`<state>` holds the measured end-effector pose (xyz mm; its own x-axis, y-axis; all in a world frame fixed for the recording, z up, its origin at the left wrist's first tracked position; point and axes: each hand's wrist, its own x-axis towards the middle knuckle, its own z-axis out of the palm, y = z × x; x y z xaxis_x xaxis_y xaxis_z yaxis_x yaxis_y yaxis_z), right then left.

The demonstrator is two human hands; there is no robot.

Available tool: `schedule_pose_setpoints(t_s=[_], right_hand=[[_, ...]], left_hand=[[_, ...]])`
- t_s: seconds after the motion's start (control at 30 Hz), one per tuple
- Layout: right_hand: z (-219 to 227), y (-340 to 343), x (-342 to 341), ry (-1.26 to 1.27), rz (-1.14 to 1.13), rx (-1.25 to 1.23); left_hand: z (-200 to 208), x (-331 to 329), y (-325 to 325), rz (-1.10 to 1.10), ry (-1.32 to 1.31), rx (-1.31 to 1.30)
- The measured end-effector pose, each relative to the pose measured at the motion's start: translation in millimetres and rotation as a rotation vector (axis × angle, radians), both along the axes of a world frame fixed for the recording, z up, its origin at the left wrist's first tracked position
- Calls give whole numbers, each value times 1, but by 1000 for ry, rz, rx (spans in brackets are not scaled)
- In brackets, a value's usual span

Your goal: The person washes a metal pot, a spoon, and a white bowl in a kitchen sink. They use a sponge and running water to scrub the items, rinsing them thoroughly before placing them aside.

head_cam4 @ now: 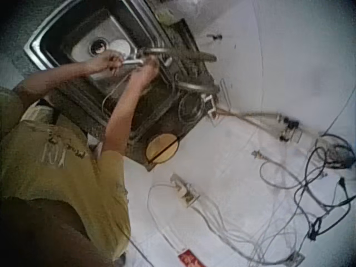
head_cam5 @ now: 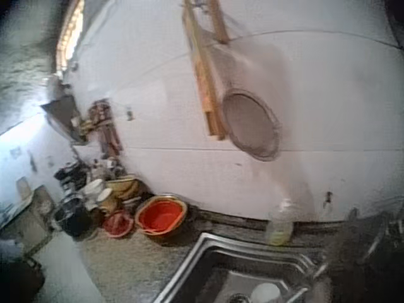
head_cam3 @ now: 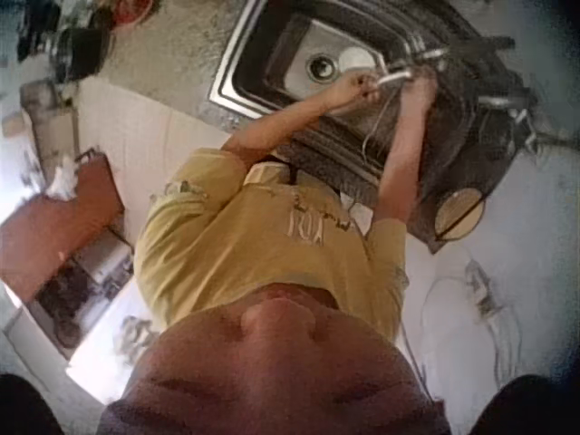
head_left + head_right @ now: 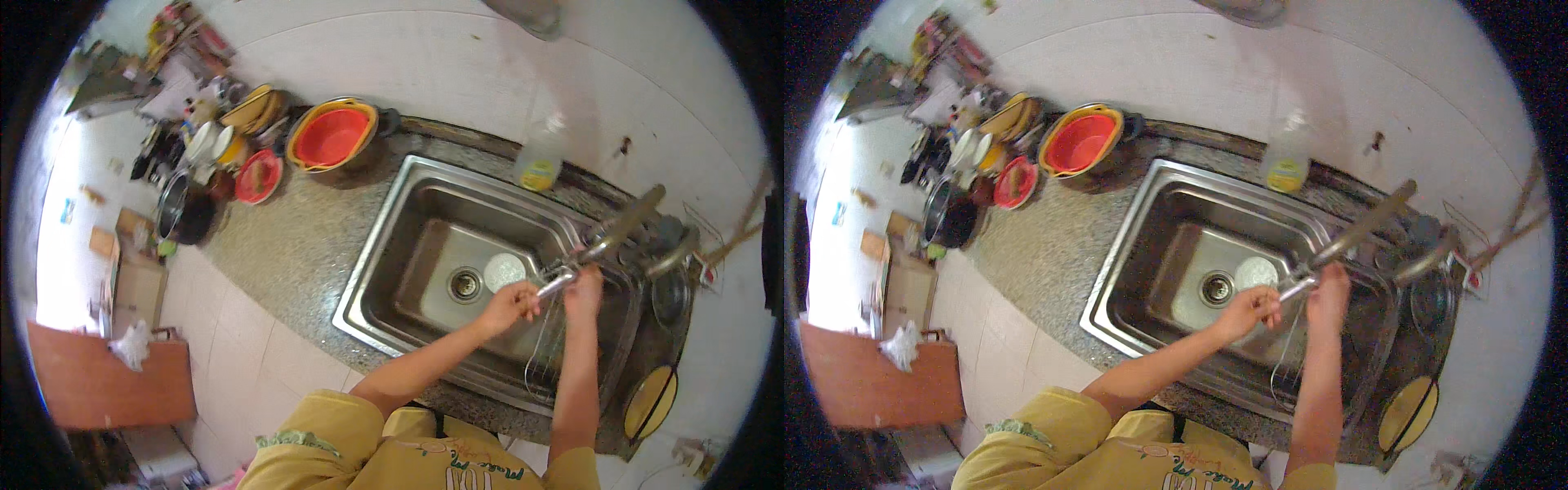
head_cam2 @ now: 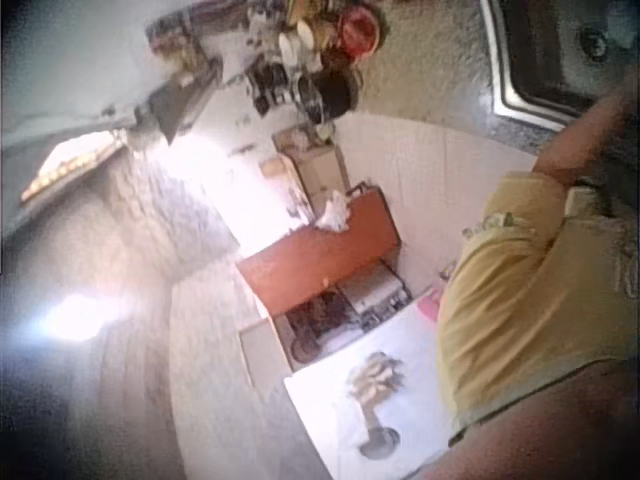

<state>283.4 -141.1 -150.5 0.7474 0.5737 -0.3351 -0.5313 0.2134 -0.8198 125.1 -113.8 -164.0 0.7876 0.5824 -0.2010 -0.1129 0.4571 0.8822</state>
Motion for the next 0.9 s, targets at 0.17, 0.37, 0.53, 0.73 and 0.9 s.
schedule_pose_setpoints(t_s=[0.17,0.37,0.53,0.73,0.9], right_hand=[[25,18,-45,362,153,84],[5,29,-42,140,369,6],[1,33,-40,53,563,-165],[-68,40,-10,178,359,-112],[-121,25,-6,191,94,-99]], left_hand=[[10,-4,-7,200,223,91],[0,-44,8,99,605,891],[13,-131,31,-32,539,839],[50,-289,160,674,837,781],[51,-473,339,1263,958,870]])
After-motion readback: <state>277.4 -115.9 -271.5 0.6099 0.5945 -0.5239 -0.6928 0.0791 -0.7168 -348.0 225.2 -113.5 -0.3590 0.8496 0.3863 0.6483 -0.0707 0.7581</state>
